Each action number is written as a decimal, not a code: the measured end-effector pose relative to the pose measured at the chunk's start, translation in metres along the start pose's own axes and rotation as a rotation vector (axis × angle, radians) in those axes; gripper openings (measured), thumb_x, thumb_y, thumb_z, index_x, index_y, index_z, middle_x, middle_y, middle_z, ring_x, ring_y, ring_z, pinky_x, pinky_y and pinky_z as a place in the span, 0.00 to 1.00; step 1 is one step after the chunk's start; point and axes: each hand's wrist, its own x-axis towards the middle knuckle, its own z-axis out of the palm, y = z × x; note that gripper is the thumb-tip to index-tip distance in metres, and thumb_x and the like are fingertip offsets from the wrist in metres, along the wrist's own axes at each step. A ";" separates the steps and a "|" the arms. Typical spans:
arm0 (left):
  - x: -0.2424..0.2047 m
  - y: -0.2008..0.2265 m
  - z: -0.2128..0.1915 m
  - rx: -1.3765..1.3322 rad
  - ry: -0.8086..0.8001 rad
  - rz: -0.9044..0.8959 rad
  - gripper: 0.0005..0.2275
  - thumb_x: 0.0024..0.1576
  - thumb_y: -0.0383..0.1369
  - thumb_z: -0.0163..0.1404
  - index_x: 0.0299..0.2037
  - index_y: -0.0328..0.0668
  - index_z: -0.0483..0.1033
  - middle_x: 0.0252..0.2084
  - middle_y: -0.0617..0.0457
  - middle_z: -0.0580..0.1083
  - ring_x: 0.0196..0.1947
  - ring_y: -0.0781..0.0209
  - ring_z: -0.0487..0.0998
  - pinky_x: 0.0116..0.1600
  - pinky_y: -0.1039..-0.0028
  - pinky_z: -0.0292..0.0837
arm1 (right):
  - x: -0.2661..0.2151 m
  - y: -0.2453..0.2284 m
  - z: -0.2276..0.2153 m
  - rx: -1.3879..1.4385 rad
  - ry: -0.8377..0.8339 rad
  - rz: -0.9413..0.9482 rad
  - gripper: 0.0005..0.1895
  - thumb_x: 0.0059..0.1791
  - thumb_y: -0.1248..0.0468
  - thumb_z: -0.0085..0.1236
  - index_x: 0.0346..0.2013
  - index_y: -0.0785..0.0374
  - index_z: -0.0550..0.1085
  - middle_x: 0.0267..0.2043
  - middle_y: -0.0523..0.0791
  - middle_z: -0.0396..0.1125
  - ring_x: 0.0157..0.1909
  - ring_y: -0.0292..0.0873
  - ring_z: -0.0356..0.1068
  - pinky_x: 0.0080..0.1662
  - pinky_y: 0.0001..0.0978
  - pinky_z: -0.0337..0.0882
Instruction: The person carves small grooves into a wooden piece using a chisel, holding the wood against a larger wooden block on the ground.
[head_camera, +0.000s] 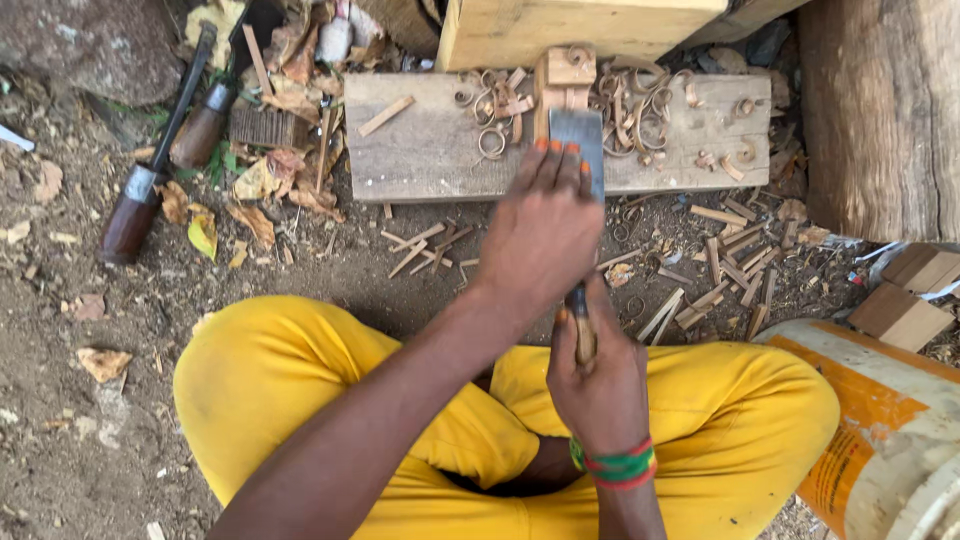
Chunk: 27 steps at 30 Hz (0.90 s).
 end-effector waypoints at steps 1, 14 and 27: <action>0.005 -0.004 0.002 -0.006 0.025 -0.011 0.18 0.48 0.28 0.55 0.48 0.22 0.78 0.56 0.28 0.75 0.58 0.44 0.78 0.70 0.60 0.64 | 0.006 0.001 0.003 0.011 -0.004 -0.012 0.26 0.51 0.69 0.51 0.65 0.70 0.66 0.41 0.62 0.73 0.43 0.61 0.76 0.37 0.41 0.75; 0.000 -0.040 0.024 -0.289 0.262 0.008 0.17 0.55 0.23 0.53 0.56 0.37 0.77 0.61 0.40 0.74 0.60 0.46 0.77 0.72 0.54 0.63 | -0.012 0.007 -0.008 0.454 0.064 0.295 0.26 0.56 0.60 0.46 0.70 0.59 0.61 0.25 0.39 0.64 0.18 0.30 0.64 0.18 0.25 0.64; 0.009 -0.047 0.020 -0.061 -0.104 0.061 0.27 0.51 0.14 0.49 0.62 0.46 0.71 0.69 0.50 0.65 0.68 0.54 0.67 0.75 0.55 0.50 | -0.056 0.060 -0.017 0.404 0.001 0.253 0.26 0.55 0.62 0.52 0.68 0.65 0.66 0.26 0.40 0.66 0.22 0.29 0.63 0.24 0.25 0.66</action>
